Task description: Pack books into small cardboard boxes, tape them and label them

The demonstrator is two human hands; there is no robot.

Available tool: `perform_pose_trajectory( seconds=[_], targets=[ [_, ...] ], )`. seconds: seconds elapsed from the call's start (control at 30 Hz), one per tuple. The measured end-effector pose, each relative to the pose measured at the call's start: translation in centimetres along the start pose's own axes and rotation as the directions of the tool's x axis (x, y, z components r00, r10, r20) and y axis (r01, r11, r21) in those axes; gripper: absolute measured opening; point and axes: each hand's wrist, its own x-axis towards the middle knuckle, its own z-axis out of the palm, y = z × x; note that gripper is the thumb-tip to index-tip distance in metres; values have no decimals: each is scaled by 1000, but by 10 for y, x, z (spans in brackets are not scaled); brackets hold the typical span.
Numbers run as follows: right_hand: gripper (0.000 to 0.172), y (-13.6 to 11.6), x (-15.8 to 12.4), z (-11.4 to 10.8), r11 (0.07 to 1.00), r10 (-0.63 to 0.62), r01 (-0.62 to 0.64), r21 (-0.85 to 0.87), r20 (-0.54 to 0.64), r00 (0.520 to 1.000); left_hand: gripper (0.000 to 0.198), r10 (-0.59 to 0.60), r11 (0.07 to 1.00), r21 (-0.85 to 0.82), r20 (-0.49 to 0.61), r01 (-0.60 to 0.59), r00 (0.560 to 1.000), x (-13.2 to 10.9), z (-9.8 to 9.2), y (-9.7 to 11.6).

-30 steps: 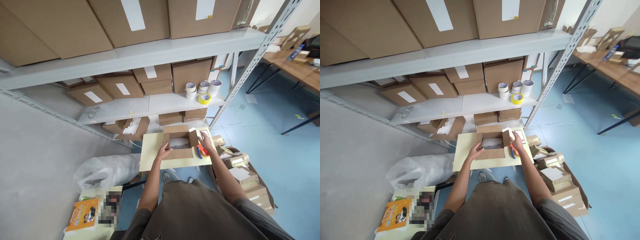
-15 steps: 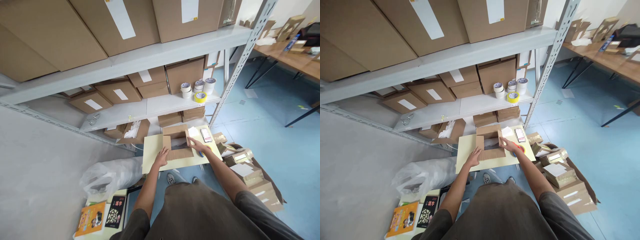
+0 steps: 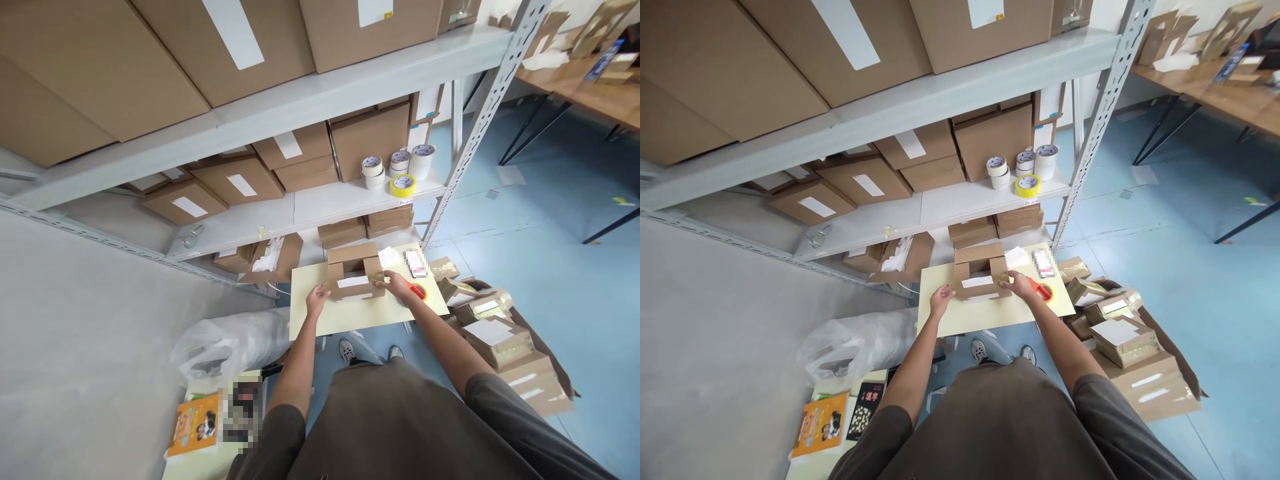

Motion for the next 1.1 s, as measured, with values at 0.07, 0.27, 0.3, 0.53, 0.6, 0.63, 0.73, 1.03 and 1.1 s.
perform_pose_trajectory(
  seconds=[0.07, 0.27, 0.3, 0.53, 0.6, 0.63, 0.73, 1.03, 1.1],
  targets=[
    [54, -3, -1, 14, 997, 64, -67, -25, -111, 992, 71, -30, 999, 28, -54, 31, 998, 6, 5, -4],
    [71, 4, -1, 45, 973, 203, -224, -49, -267, 942, 109, -80, 995, 67, 70, 75, 994, 38, 6, -4],
    [72, 6, 0, 47, 970, 216, -238, -50, -270, 938, 113, -66, 996, 68, 117, 59, 991, 46, 6, -3],
    [86, 0, 9, 44, 932, 297, -339, -132, -260, 919, 97, 20, 992, -127, 230, 10, 973, 111, 25, 34],
    [92, -5, 11, 41, 918, 311, -355, -179, -231, 922, 88, 31, 969, -245, 205, 21, 978, 122, 31, 47],
    [94, -8, 12, 39, 909, 319, -363, -203, -220, 922, 84, 37, 954, -299, 192, 23, 981, 125, 33, 51],
    [98, -16, 13, 38, 885, 347, -401, -237, -238, 907, 67, 76, 918, -397, 157, -7, 985, 123, 31, 52],
    [101, -10, 1, 54, 925, 303, -360, -123, -333, 893, 50, 289, 955, -129, 195, -268, 937, 87, 31, 11],
    [92, -7, 0, 59, 933, 295, -346, -103, -337, 894, 65, 285, 958, -88, 156, -275, 946, 83, 38, 4]
  ],
)
